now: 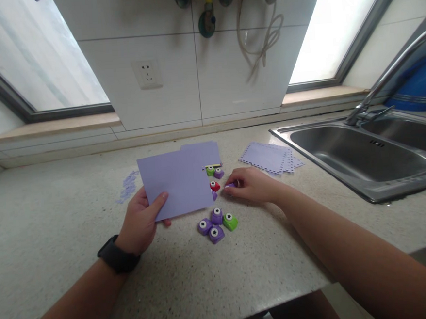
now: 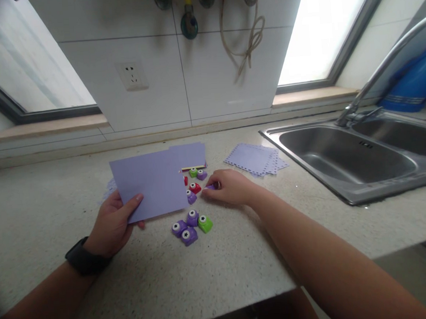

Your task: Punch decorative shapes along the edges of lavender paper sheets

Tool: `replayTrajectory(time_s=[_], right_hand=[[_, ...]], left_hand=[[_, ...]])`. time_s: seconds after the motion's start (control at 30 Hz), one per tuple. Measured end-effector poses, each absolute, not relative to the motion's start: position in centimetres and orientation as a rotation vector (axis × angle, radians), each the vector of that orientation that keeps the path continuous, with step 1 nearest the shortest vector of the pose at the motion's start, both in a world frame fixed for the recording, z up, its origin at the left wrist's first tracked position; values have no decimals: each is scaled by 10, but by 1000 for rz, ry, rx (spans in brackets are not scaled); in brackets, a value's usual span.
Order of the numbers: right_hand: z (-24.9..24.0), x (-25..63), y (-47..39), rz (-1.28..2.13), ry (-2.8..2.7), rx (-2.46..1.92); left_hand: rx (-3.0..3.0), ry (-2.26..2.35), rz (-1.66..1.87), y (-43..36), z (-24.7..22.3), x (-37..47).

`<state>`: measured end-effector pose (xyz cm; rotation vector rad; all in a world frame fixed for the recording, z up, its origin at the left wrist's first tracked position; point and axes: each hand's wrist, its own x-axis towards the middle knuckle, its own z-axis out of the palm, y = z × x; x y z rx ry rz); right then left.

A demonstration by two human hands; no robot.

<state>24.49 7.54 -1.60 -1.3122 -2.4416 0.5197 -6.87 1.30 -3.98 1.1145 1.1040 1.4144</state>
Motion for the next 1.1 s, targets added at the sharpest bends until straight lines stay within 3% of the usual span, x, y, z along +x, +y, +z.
replayTrajectory(time_s=[0.27, 0.63, 1.1], right_hand=[[-18, 247, 78, 509, -2511, -1201], [-30, 245, 94, 571, -2114, -1343], [-14, 243, 70, 817, -2519, -1122]], left_hand=[[998, 1071, 1457, 16, -35, -70], [914, 992, 1523, 20, -37, -76], [865, 1121, 1563, 21, -30, -76]])
